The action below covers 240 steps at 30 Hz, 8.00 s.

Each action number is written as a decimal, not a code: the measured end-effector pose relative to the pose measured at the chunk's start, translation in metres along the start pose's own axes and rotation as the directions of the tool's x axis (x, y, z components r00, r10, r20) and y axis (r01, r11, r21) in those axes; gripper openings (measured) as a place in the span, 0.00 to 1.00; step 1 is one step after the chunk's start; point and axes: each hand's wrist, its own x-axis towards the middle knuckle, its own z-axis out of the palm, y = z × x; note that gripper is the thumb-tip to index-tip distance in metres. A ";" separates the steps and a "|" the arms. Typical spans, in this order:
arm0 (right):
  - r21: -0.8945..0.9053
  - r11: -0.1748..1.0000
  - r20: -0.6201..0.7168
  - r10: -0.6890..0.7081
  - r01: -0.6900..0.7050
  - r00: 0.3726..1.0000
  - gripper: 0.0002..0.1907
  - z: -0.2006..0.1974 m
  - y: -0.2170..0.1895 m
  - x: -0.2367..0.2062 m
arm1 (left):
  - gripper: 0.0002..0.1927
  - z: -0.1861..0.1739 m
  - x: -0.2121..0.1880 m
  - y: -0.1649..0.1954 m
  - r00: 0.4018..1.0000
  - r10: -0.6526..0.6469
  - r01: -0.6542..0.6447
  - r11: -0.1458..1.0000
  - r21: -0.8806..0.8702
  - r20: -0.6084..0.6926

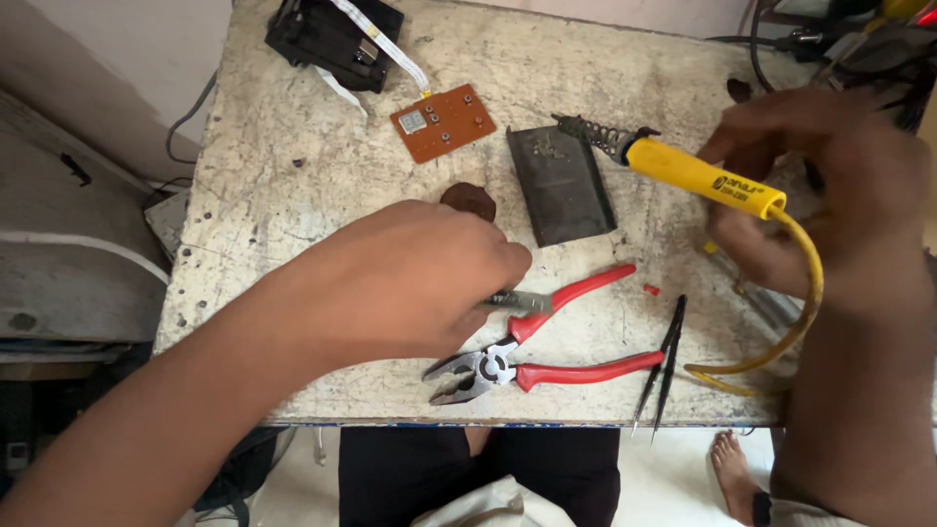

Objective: The person works at a cluttered electronics repair bench, using a desoldering pump and soldering iron on a green circuit board, handling pliers and small components. They reposition the board, work on its underside with the iron, and hold it up while continuing to solder components.

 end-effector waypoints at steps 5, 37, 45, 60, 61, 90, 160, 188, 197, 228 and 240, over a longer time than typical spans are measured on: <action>0.171 0.979 -0.234 0.153 -0.114 0.960 0.21 -0.005 0.023 -0.030 | 0.12 -0.005 -0.002 -0.002 0.905 0.227 -0.273 0.959 -0.082 -0.360; -0.239 0.964 -0.178 -0.159 0.114 0.971 0.09 0.032 -0.074 0.001 | 0.09 0.004 -0.006 0.009 0.981 0.042 -0.177 0.568 -0.804 -0.187; -0.291 0.952 -0.178 -0.157 0.100 0.971 0.12 0.031 -0.077 0.003 | 0.10 0.000 -0.008 0.013 0.984 -0.024 -0.114 0.684 -0.721 -0.179; -0.559 0.809 -0.225 -0.357 0.180 0.907 0.10 0.028 -0.079 -0.031 | 0.07 -0.002 -0.021 0.021 0.481 0.629 -0.295 0.772 0.563 -0.611; -0.561 0.812 -0.207 -0.325 0.160 0.923 0.10 0.027 -0.082 -0.034 | 0.07 -0.003 -0.022 0.022 0.466 0.636 -0.304 0.768 0.564 -0.615; -0.521 0.825 -0.233 -0.383 0.218 0.894 0.10 0.032 -0.080 -0.016 | 0.20 -0.005 -0.024 0.025 0.457 0.663 -0.227 0.732 0.643 -0.593; -0.403 0.905 0.144 0.213 -0.140 0.966 0.09 -0.024 0.010 -0.007 | 0.07 0.004 -0.004 -0.012 0.614 0.191 -0.677 0.626 -0.387 -0.766; 0.011 0.991 -0.490 0.123 -0.135 0.863 0.13 0.002 0.023 -0.037 | 0.06 0.014 0.001 -0.002 0.854 0.057 -0.503 0.340 -0.794 -0.516; -0.130 0.843 -0.147 -0.538 0.523 0.830 0.12 -0.004 -0.018 -0.035 | 0.10 0.021 0.004 0.012 0.884 0.074 -0.459 0.333 -0.824 -0.462; -0.355 0.785 0.150 -0.488 0.508 0.860 0.04 -0.002 -0.094 -0.014 | 0.28 0.017 -0.010 0.030 0.666 0.456 -0.532 0.845 0.052 -0.590; -0.346 0.818 -0.020 -0.495 0.459 0.868 0.06 0.016 -0.092 -0.024 | 0.24 0.015 -0.013 0.037 0.624 0.475 -0.400 0.876 0.268 -0.620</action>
